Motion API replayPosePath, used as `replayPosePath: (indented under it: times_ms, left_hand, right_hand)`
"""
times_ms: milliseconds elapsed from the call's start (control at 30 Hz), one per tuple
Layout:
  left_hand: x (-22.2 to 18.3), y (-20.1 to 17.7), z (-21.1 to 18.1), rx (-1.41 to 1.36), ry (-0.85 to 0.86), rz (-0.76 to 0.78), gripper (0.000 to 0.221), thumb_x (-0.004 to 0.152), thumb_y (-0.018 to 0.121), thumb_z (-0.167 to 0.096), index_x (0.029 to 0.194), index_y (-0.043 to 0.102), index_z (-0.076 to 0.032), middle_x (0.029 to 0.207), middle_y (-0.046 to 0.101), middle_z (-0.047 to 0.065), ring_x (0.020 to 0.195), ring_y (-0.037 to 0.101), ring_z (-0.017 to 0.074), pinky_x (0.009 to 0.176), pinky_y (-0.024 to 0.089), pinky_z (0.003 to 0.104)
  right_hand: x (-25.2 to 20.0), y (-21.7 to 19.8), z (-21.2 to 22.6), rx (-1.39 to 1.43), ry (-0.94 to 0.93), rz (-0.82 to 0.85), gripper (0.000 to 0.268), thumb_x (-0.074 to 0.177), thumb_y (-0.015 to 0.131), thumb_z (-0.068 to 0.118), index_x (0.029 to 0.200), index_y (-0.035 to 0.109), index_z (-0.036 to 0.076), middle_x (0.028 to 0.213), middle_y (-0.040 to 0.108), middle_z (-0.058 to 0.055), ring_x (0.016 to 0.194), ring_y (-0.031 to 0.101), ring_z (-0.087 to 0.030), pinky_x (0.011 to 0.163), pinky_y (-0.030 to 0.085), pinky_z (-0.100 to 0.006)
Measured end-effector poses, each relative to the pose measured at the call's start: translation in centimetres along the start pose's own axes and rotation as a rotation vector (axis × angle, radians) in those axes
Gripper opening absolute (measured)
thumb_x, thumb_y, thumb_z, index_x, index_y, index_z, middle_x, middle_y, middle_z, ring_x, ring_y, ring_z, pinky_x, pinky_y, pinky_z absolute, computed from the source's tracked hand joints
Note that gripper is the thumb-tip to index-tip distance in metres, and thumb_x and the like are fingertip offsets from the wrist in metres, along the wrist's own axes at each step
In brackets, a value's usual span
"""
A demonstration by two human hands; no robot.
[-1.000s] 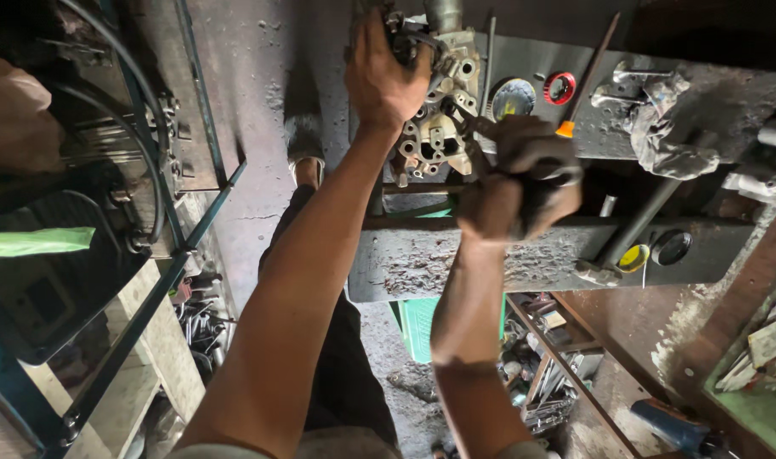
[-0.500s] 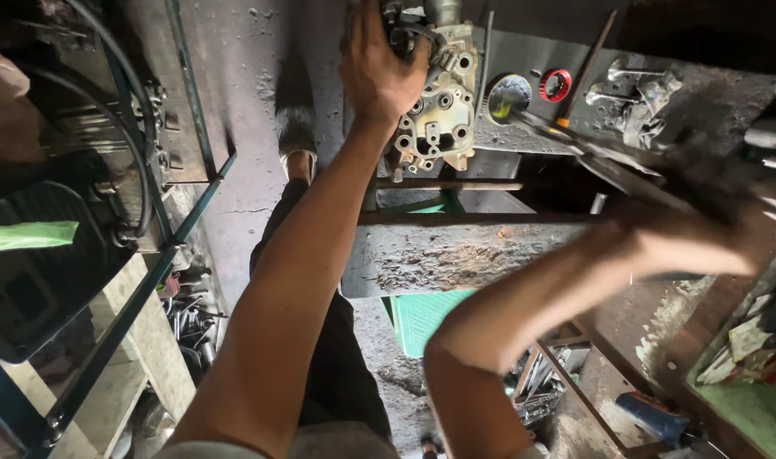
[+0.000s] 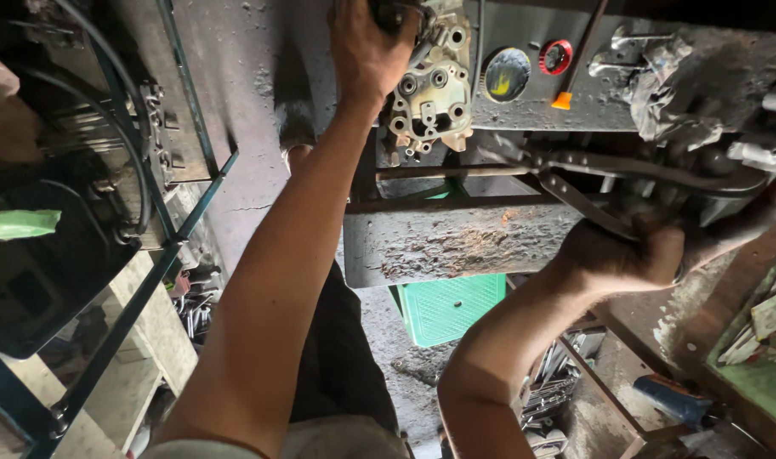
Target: The person cleans engine components by hand using a cloth, then wipes and handles individual valve stems over an engine block.
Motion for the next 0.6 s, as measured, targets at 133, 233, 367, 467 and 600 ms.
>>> replayPosePath:
  times_ms: [133,233,367,467,600]
  left_hand:
    - [0.2,0.6,0.9,-0.041,-0.047,0.078,0.041,0.081,0.084,-0.032,0.106,0.062,-0.008,0.098,0.072,0.013,0.095,0.068,0.0354,0.094,0.052,0.048]
    - [0.9,0.4,0.5,-0.028,-0.059,0.13,0.038,0.079,0.083,-0.033,0.1,0.064,-0.007,0.093,0.072,0.014,0.092,0.068,0.0343,0.09,0.051,0.048]
    - [1.3,-0.9,-1.2,0.005,-0.003,0.109,0.037,0.079,0.081,-0.032,0.097,0.066,-0.004,0.091,0.072,0.016,0.085,0.069,0.0349,0.082,0.053,0.048]
    - [1.5,-0.6,-1.5,0.119,-0.047,0.184,0.036,0.081,0.081,-0.039,0.09,0.07,-0.005,0.085,0.074,0.016,0.076,0.071,0.0344,0.072,0.056,0.046]
    - [1.3,-1.6,-2.1,-0.022,-0.02,0.136,0.027,0.081,0.079,-0.034,0.09,0.075,-0.008,0.081,0.078,0.013,0.069,0.076,0.0289,0.064,0.061,0.038]
  right_hand:
    - [-0.1,1.3,-2.1,-0.275,0.014,-0.206,0.077,0.08,0.051,-0.004,0.154,0.03,0.002,0.145,0.052,-0.027,0.106,0.067,-0.036,0.097,0.062,-0.052]
    - [-0.5,5.0,-4.9,-0.079,0.053,-0.123,0.083,0.08,0.051,-0.004,0.157,0.023,0.01,0.139,0.056,-0.026,0.11,0.067,-0.036,0.103,0.058,-0.056]
    - [-1.3,9.5,-7.5,-0.04,0.051,0.105,0.076,0.093,0.064,0.006,0.16,0.029,0.006,0.126,0.064,-0.02,0.112,0.067,-0.031,0.105,0.052,-0.051]
    - [-1.8,10.7,-8.6,-0.098,0.064,0.212,0.08,0.097,0.074,0.026,0.16,0.029,0.004,0.12,0.068,-0.017,0.113,0.068,-0.028,0.101,0.054,-0.047]
    - [-1.1,12.2,-9.3,-0.067,0.083,0.39,0.078,0.095,0.072,0.031,0.156,0.034,0.003,0.113,0.067,-0.014,0.105,0.069,-0.026,0.094,0.059,-0.045]
Point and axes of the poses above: each hand's wrist, its own x-axis towards the middle knuckle, its own y-axis out of the palm, z = x × y, the point moved 8 cm from there along x, towards the middle knuckle
